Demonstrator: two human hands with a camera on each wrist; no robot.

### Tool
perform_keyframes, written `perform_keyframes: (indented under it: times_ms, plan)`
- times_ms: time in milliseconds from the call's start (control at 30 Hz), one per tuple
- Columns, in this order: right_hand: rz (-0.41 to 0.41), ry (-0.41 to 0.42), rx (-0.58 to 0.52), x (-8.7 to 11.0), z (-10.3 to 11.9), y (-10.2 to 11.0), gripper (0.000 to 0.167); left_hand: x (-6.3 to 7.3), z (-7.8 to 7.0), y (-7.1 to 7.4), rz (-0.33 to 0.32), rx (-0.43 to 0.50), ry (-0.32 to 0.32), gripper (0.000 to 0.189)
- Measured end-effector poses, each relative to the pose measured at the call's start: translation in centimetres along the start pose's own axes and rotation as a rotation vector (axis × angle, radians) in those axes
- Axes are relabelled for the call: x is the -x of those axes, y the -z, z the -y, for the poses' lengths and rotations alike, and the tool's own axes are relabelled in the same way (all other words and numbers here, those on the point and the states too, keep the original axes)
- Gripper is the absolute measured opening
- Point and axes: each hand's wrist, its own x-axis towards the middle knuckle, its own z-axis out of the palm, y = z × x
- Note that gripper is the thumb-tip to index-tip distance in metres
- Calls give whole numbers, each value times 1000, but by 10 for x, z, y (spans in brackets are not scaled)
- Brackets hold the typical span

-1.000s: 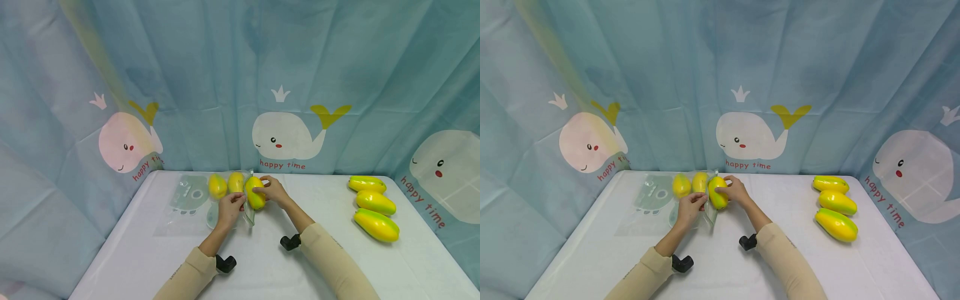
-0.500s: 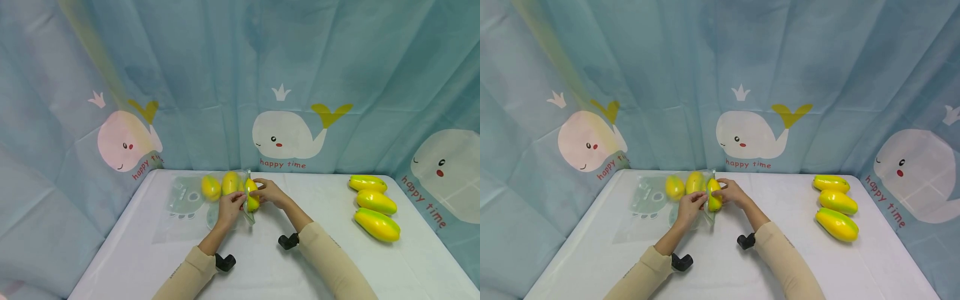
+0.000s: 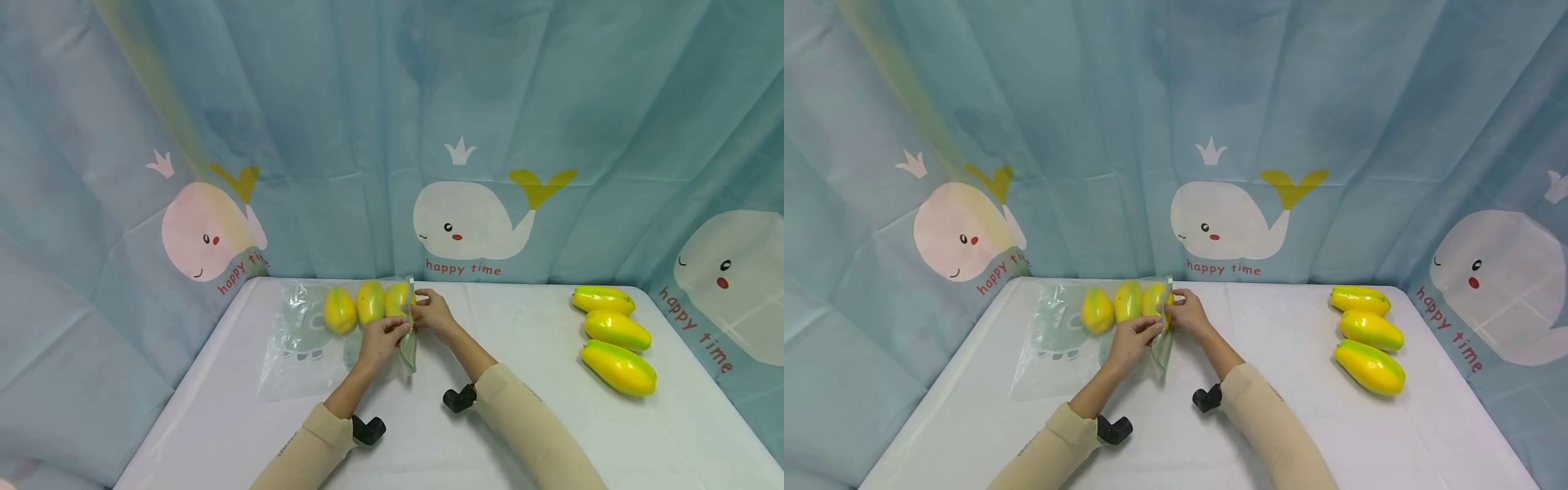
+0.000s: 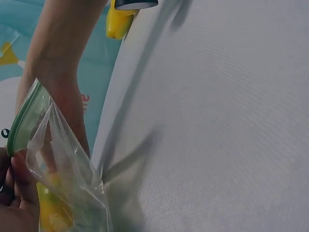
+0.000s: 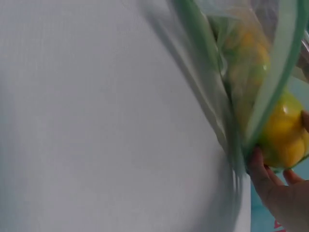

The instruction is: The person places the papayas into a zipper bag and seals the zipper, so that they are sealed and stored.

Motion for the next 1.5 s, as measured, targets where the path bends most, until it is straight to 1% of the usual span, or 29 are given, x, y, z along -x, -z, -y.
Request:
perform_keyframes:
  times_ms: [167,233,333,433,533,733,800,933,1000,1200,1367,1500]
  plan:
    - [-89,8,-60,1,1,-1,58,1,0,-1,44,4,4,22]
    - [-133,8,-80,2,1,1,58,1,0,-1,49,-3,-2,22]
    - [-179,7,-103,3,0,3,57,2,1,-1,37,-6,-1,21]
    - [-200,8,-107,2,-2,4,52,2,2,-2,27,-18,-4,20]
    - [-209,9,-103,2,-4,4,44,2,4,-3,27,-32,-3,20]
    - [-220,34,-110,1,-8,1,31,1,5,-1,52,-66,-13,19]
    - [-213,42,-115,0,-10,0,27,0,6,1,59,-75,-14,20]
    - [-180,52,-100,0,-11,-1,26,-3,8,4,59,-67,0,21]
    - [-143,54,-54,-1,-11,0,28,-4,9,5,59,-65,4,20]
    - [4,65,151,1,-8,8,33,-5,13,7,66,-65,14,20]
    - [7,68,224,8,1,20,29,-4,12,7,39,-48,52,21]
    - [-2,75,265,13,7,35,31,-2,9,7,13,-29,76,22]
